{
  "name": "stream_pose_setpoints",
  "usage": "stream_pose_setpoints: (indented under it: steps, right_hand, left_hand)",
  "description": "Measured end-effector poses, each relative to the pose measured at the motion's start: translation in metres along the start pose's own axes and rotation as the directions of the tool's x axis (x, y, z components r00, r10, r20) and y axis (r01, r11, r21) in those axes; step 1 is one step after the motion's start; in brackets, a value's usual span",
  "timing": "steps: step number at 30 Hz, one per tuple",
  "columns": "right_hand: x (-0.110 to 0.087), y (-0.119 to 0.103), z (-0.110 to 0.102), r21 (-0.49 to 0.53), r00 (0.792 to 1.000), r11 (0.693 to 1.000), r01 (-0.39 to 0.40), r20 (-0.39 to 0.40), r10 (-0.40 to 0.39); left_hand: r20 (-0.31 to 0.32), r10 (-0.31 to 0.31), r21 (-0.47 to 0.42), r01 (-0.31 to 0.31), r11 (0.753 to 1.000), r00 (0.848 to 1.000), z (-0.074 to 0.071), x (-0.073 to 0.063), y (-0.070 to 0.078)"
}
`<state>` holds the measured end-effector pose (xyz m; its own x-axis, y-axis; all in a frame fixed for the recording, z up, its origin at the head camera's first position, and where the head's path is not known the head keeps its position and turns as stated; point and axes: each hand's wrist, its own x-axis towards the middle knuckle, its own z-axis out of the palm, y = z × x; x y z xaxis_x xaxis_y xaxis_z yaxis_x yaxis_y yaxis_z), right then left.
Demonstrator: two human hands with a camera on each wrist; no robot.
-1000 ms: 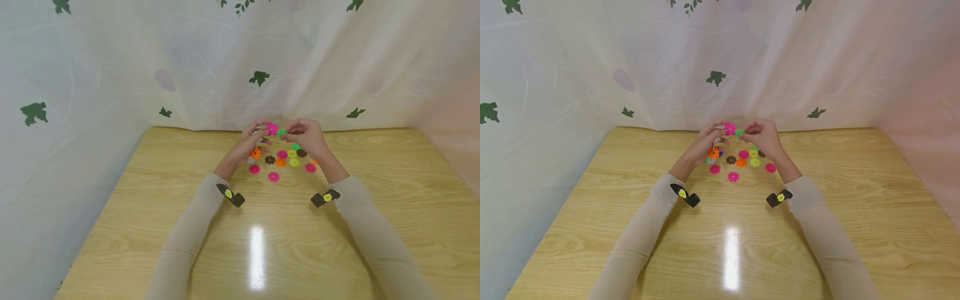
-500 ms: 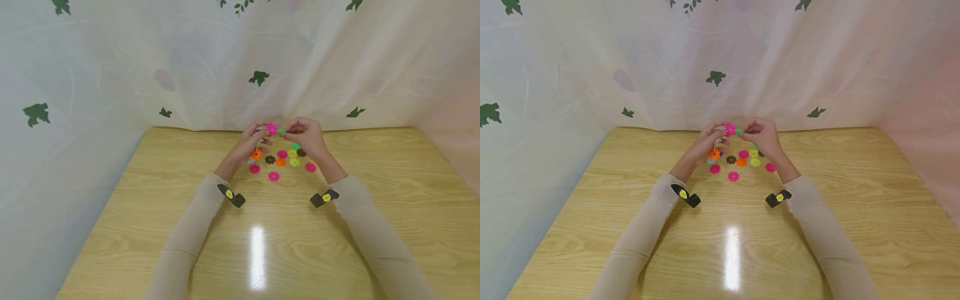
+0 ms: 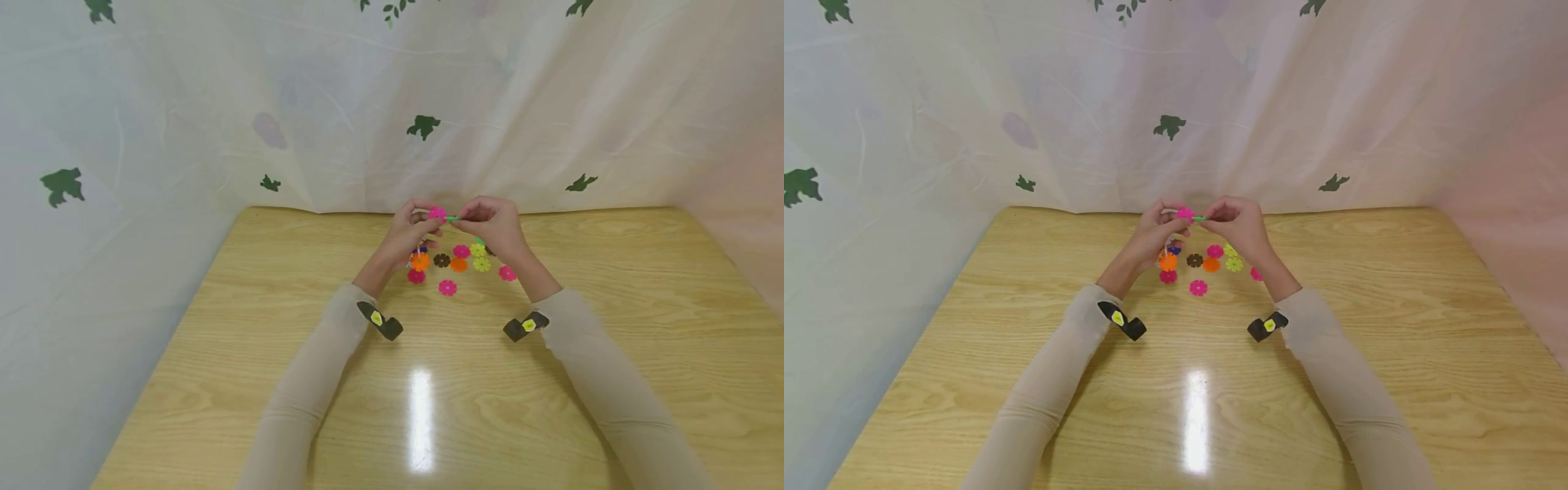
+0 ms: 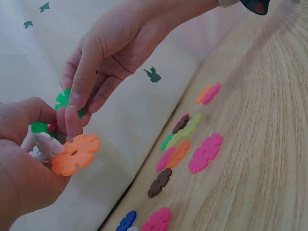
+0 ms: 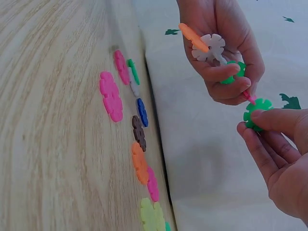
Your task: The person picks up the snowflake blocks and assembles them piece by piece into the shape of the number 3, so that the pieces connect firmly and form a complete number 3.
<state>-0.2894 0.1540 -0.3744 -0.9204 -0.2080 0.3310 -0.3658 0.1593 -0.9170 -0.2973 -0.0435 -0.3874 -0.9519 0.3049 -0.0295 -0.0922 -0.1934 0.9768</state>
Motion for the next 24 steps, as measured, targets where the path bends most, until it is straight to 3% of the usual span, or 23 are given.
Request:
stream_pose_setpoints:
  steps: [9, 16, 24]
  right_hand:
    - [0.000, -0.001, -0.001, 0.071, 0.999, 0.997, 0.034, -0.005, -0.034]
    - [0.000, -0.001, 0.000, 0.074, 0.996, 0.994, 0.085, -0.035, -0.083]
    - [0.000, -0.005, 0.002, 0.032, 0.996, 0.996, 0.087, -0.023, -0.086]
  left_hand:
    - [0.005, 0.039, -0.035, -0.038, 0.999, 0.999, 0.004, -0.002, 0.003]
    - [-0.011, 0.093, -0.050, -0.093, 0.994, 0.996, 0.010, -0.004, 0.007]
    - [-0.003, 0.106, -0.058, -0.106, 0.993, 0.994, 0.009, -0.004, 0.005]
